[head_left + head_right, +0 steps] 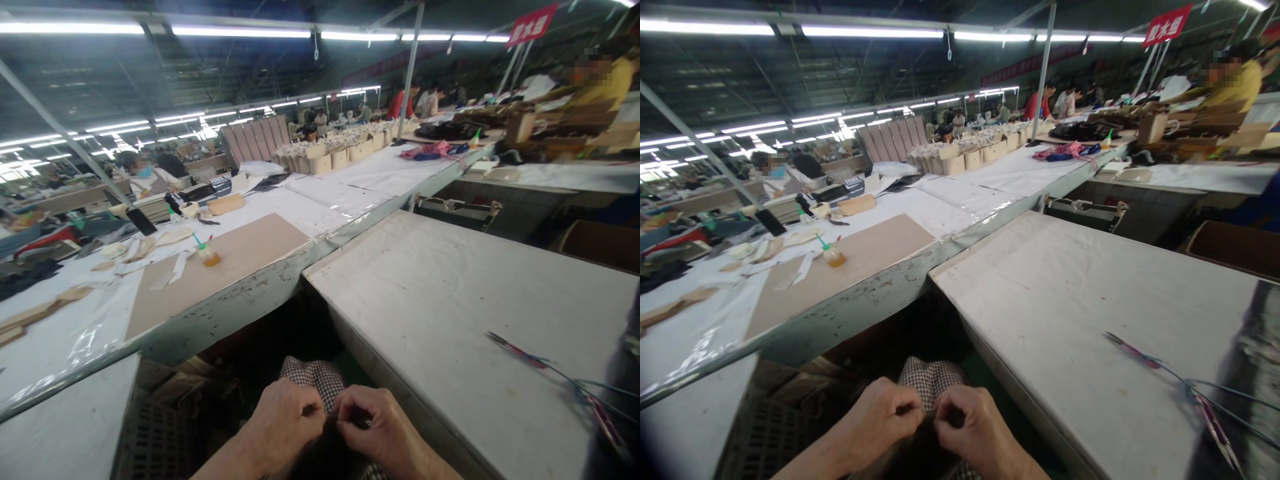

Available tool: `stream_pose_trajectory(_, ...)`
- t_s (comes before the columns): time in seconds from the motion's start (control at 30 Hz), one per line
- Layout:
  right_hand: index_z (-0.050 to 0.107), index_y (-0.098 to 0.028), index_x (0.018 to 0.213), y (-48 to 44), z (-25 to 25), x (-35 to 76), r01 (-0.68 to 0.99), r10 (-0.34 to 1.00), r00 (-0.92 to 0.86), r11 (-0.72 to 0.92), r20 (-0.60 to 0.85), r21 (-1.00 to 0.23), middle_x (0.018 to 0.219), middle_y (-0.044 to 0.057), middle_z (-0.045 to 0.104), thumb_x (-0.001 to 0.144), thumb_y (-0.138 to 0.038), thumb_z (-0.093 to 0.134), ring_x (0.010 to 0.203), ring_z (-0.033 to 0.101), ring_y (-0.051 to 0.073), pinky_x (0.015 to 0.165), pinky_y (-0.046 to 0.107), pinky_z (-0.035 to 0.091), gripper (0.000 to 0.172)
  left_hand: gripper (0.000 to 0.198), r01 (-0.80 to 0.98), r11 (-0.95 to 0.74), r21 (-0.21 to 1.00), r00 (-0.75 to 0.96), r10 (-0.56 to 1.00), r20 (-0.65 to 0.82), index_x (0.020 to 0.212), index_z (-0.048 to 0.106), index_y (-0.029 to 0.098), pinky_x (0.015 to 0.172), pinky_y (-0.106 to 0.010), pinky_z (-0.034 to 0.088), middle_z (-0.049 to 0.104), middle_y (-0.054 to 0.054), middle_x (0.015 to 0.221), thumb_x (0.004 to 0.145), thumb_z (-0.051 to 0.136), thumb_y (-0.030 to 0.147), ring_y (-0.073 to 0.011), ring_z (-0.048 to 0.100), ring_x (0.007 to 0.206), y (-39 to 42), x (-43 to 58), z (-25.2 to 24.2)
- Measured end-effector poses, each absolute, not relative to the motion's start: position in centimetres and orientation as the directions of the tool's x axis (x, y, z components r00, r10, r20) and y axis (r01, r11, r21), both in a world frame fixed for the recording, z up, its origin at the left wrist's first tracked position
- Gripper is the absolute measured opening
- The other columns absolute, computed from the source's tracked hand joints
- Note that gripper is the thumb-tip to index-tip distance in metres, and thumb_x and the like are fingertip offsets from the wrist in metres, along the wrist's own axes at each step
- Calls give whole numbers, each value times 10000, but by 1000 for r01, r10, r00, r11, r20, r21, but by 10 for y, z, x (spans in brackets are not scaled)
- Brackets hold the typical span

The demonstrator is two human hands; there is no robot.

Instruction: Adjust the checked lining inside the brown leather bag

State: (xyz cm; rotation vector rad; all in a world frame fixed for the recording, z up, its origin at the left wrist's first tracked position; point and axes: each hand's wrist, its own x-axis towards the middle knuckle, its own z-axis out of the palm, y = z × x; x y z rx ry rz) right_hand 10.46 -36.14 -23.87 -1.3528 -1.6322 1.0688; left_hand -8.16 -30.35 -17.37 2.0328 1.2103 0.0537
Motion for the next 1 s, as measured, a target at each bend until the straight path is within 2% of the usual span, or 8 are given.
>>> stream_pose_trajectory(0.13,640,-145,696,-360,-239,102,341,993,-88,-49,-84,-939,713,-13,652,706,-140,584,645,545,99,579,204,384,58,344,727,-242,642,559,751,-351,607,587,166,548,-241,251,421,43,568,871,491,365,-93,380,577,-303,-86,-171)
stream_pose_trajectory(0.2,655,-142,710,-358,-239,101,343,992,-78,-70,-103,-937,683,-11,638,710,-165,592,621,525,99,558,209,367,67,393,698,-239,675,600,711,-368,646,606,172,546,-246,251,398,46,583,906,465,432,-97,353,587,-303,-91,-169)
stream_pose_trajectory(0.27,661,-143,716,-357,-240,100,340,991,-77,-74,-106,-938,666,-12,626,708,-176,597,611,513,98,548,212,355,73,284,675,-204,709,616,685,-390,775,686,204,569,-241,287,482,54,617,830,606,471,-106,410,615,-304,-96,-168)
stream_pose_trajectory(0.3,661,-144,715,-357,-241,99,338,991,-78,-73,-106,-938,663,-13,622,706,-177,598,609,508,98,546,214,352,72,238,671,-178,720,609,686,-398,849,712,228,585,-238,309,550,57,651,754,700,446,-113,457,638,-305,-99,-169)
stream_pose_trajectory(0.37,657,-145,708,-358,-241,97,329,992,-81,-67,-99,-942,670,-11,624,709,-181,599,616,512,100,553,215,356,68,280,681,-122,722,567,712,-414,898,728,249,602,-238,337,646,55,707,640,791,338,-128,525,672,-307,-102,-173)
stream_pose_trajectory(0.5,631,-144,687,-362,-240,94,298,996,-56,-47,-66,-953,721,3,655,737,-208,595,653,549,115,589,219,393,88,137,678,-73,731,525,744,-413,812,725,209,590,-244,349,680,34,686,679,707,235,-127,548,649,-307,-103,-179)
stream_pose_trajectory(0.8,631,-143,704,-366,-249,88,222,996,-7,-88,-92,-971,797,28,683,760,-247,589,712,584,138,635,228,426,126,150,679,-44,733,521,732,-439,768,714,149,551,-249,308,561,38,605,736,643,277,-100,449,582,-305,-103,-178)
stream_pose_trajectory(1.0,630,-137,717,-370,-247,88,205,988,14,-155,-156,-966,803,36,678,763,-260,603,710,566,140,624,234,415,134,128,637,-38,770,512,767,-387,661,624,149,513,-248,251,461,53,537,730,619,258,-89,372,546,-309,-99,-189)
